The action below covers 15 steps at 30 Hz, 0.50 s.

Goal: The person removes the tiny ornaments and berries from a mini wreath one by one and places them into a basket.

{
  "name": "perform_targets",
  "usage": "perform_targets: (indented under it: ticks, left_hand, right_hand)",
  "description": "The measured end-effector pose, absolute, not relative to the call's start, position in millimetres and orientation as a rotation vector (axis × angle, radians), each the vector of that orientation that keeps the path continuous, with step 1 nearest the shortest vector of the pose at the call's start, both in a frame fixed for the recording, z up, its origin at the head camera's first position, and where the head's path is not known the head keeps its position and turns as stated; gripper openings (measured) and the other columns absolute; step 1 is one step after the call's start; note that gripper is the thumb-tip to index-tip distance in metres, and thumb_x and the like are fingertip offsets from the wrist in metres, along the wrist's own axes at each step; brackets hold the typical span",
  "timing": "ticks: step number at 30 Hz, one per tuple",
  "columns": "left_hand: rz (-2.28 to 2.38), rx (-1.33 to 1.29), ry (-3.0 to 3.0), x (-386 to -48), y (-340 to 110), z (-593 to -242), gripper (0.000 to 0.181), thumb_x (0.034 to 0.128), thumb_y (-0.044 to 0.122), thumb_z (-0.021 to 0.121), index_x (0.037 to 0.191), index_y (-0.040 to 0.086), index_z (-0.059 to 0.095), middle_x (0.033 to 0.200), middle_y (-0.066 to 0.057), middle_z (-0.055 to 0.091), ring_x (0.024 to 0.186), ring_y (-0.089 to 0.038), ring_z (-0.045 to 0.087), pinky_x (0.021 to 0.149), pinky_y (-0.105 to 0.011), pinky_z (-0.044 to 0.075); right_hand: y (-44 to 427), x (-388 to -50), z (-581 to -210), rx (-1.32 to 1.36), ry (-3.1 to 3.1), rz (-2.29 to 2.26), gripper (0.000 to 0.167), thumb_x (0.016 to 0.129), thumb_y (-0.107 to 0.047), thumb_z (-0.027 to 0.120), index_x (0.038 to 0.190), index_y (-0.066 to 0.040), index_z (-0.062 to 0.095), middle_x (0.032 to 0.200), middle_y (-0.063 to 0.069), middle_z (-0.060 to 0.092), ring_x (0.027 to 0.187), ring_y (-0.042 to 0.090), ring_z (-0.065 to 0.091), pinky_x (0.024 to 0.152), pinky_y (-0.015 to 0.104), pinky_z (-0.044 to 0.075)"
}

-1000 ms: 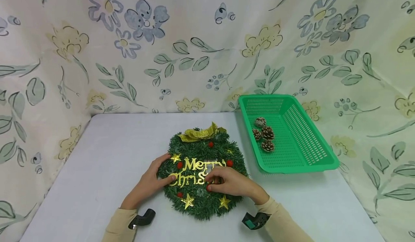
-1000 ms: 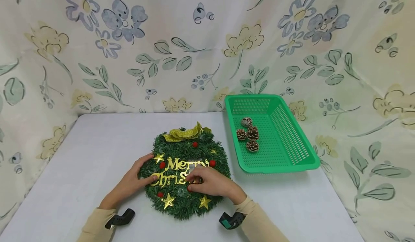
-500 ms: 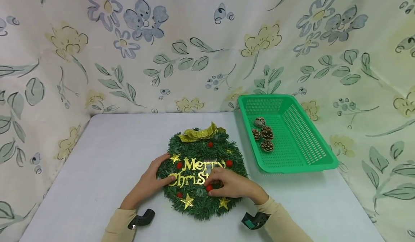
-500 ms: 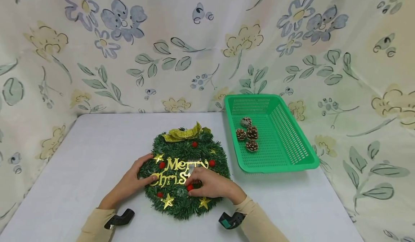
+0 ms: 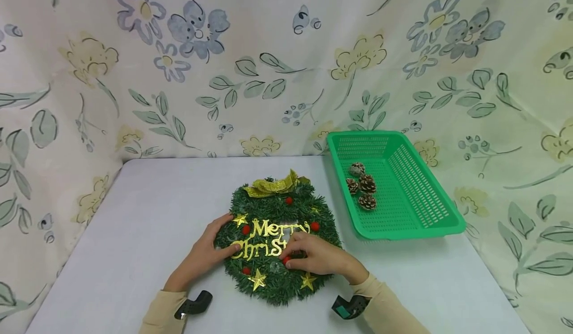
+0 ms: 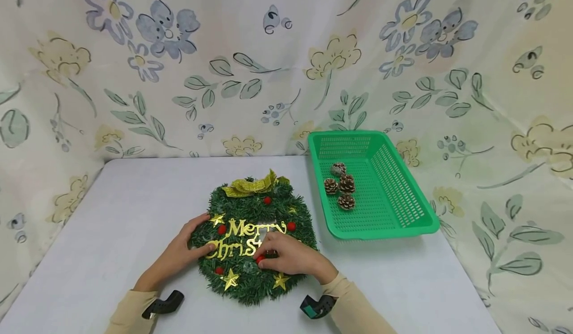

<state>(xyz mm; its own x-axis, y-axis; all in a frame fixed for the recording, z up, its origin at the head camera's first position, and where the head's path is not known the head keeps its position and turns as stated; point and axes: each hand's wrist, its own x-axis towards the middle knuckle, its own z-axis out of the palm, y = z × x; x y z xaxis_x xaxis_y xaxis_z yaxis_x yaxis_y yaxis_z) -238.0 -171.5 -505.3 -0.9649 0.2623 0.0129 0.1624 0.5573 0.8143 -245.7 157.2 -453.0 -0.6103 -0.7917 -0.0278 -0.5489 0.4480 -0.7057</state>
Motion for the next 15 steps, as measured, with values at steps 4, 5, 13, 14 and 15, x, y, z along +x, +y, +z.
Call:
perform_targets:
  ticks: [4,5,13,14,15]
  left_hand:
    - [1.384,0.366,2.674,-237.7,-171.5,-505.0,0.085,0.0912,0.043,0.075,0.160,0.021,0.030,0.166,-0.015,0.025,0.152,-0.046,0.025,0.113,-0.073,0.031]
    - [1.385,0.365,2.673,-237.6,-171.5,-505.1,0.085,0.0912,0.043,0.075,0.160,0.021,0.030,0.166,-0.015,0.025,0.152,-0.046,0.025,0.113,-0.073,0.030]
    - [1.391,0.377,2.674,-238.0,-171.8,-505.9,0.084,0.0913,0.043,0.075,0.159,0.022,0.030,0.166,-0.014,0.026,0.152,-0.046,0.025,0.112,-0.074,0.031]
    - [1.387,0.381,2.678,-238.2,-172.0,-505.9,0.084,0.0916,0.043,0.075,0.159,0.022,0.030,0.166,-0.014,0.026,0.152,-0.046,0.025,0.112,-0.074,0.031]
    - [1.388,0.385,2.678,-238.3,-172.1,-506.0,0.083,0.0917,0.043,0.074,0.159,0.022,0.030,0.166,-0.015,0.026,0.152,-0.046,0.025,0.112,-0.074,0.031]
  right_hand:
    - [156.6,-245.5,-452.0,-1.127,2.356,-0.944,0.022,0.099,-0.026,0.067,0.119,-0.018,0.075,0.104,-0.005,0.059,0.085,0.006,0.044,0.074,0.019,0.037]
    - [156.5,-245.3,-451.6,-1.125,2.356,-0.942,0.022,0.099,-0.026,0.067,0.118,-0.018,0.075,0.104,-0.005,0.059,0.085,0.006,0.043,0.074,0.019,0.037]
    - [157.3,-245.1,-452.8,-1.126,2.358,-0.946,0.023,0.100,-0.027,0.066,0.119,-0.019,0.074,0.105,-0.006,0.059,0.086,0.008,0.045,0.075,0.019,0.038]
    - [157.4,-245.1,-453.2,-1.129,2.359,-0.948,0.023,0.100,-0.028,0.066,0.119,-0.018,0.074,0.105,-0.005,0.059,0.086,0.008,0.045,0.074,0.019,0.038]
    - [157.4,-245.1,-453.6,-1.129,2.360,-0.948,0.023,0.100,-0.028,0.066,0.119,-0.019,0.074,0.105,-0.006,0.059,0.085,0.008,0.045,0.074,0.019,0.038]
